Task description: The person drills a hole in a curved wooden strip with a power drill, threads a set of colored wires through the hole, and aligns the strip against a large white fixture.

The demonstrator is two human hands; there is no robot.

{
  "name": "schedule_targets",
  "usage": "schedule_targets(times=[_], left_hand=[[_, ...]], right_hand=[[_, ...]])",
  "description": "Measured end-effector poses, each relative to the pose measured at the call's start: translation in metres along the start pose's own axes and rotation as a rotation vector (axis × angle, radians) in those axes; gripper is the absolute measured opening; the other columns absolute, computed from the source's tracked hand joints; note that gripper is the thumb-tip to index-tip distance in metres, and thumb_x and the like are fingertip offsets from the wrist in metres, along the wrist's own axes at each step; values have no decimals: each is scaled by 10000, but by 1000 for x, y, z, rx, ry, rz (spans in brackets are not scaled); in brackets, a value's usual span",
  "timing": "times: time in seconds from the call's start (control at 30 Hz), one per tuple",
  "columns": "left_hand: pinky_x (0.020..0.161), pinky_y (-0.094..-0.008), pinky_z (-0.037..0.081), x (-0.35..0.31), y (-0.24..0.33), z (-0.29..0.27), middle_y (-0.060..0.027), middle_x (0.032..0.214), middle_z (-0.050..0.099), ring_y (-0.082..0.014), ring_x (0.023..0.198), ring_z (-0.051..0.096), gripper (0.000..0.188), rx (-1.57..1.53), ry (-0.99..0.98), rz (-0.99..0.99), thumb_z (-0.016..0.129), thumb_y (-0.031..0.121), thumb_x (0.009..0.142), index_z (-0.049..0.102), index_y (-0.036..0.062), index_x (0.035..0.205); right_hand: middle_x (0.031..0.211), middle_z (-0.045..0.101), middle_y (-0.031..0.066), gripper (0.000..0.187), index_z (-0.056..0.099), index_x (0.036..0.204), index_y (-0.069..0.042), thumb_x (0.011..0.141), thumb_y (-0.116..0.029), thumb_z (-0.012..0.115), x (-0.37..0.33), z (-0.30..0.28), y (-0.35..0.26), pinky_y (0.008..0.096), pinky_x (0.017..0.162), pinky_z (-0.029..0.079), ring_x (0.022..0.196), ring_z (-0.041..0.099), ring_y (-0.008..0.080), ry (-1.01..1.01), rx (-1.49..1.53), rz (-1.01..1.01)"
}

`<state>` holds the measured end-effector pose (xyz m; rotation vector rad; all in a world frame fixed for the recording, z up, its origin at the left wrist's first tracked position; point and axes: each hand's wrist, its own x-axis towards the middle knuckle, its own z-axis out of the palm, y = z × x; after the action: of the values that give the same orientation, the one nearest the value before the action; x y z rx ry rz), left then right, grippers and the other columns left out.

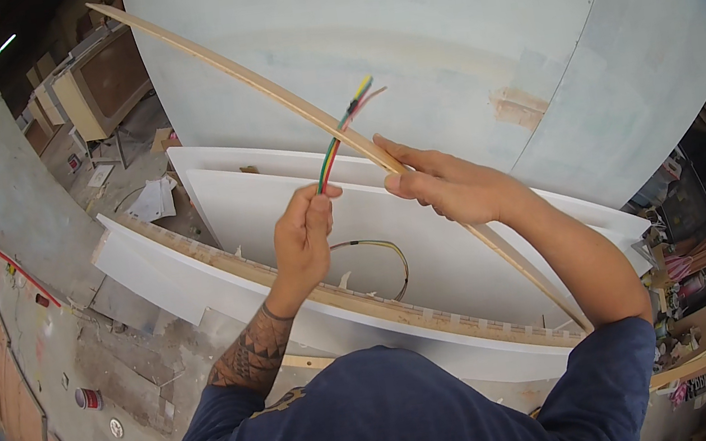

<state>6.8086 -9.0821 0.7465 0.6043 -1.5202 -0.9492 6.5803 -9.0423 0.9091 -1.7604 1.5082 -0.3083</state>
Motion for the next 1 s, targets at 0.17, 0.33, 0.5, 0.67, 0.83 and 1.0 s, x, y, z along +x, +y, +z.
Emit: schedule_targets(times=[0.17, 0.33, 0.5, 0.67, 0.83, 1.0], left_hand=[[584, -215, 345, 33, 17, 2, 54, 756, 471, -32, 673, 395, 325, -16, 4, 0, 506, 277, 1169, 667, -6, 1171], [589, -218, 364, 27, 7, 1, 48, 768, 494, -35, 671, 424, 337, -127, -51, -47, 495, 303, 1172, 656, 7, 1181], [617, -235, 402, 4, -11, 1, 25, 780, 543, -50, 682, 458, 338, -116, -25, -45, 500, 319, 1169, 659, 22, 1146], [648, -259, 434, 20, 4, -9, -10, 800, 603, -74, 709, 493, 343, 115, 33, 42, 516, 325, 1165, 667, 25, 1099], [656, -270, 455, 33, 23, -17, -13, 796, 609, -84, 701, 488, 367, 39, -3, 44, 532, 333, 1160, 674, 10, 1060], [669, -246, 463, 24, 8, -9, 3, 808, 569, -71, 696, 498, 348, -89, -68, -113, 523, 344, 1161, 621, 10, 1173]], right_hand=[[1153, 678, 201, 1004, 190, 1729, -66, 978, -621, 559, 10, 4, -5, 417, 941, 510, 1065, 636, 295, 67, -170, -149], [1161, 678, 208, 957, 200, 1732, -93, 967, -544, 555, 9, -1, -12, 405, 897, 500, 960, 621, 300, 84, -302, -127], [1094, 698, 207, 980, 218, 1726, -82, 962, -585, 568, 15, -9, -1, 414, 936, 497, 1036, 647, 321, 132, -361, -201], [1455, 614, 233, 970, 217, 1739, -130, 935, -539, 573, 12, -13, -15, 458, 1102, 455, 1210, 611, 348, -83, -195, -163], [1384, 639, 217, 983, 208, 1741, -137, 926, -516, 606, 22, 4, 3, 410, 1021, 480, 1075, 610, 292, -73, -237, -216], [1356, 650, 213, 983, 201, 1741, -144, 920, -453, 643, 17, -2, -16, 384, 992, 492, 1029, 619, 281, -27, -323, -86]])
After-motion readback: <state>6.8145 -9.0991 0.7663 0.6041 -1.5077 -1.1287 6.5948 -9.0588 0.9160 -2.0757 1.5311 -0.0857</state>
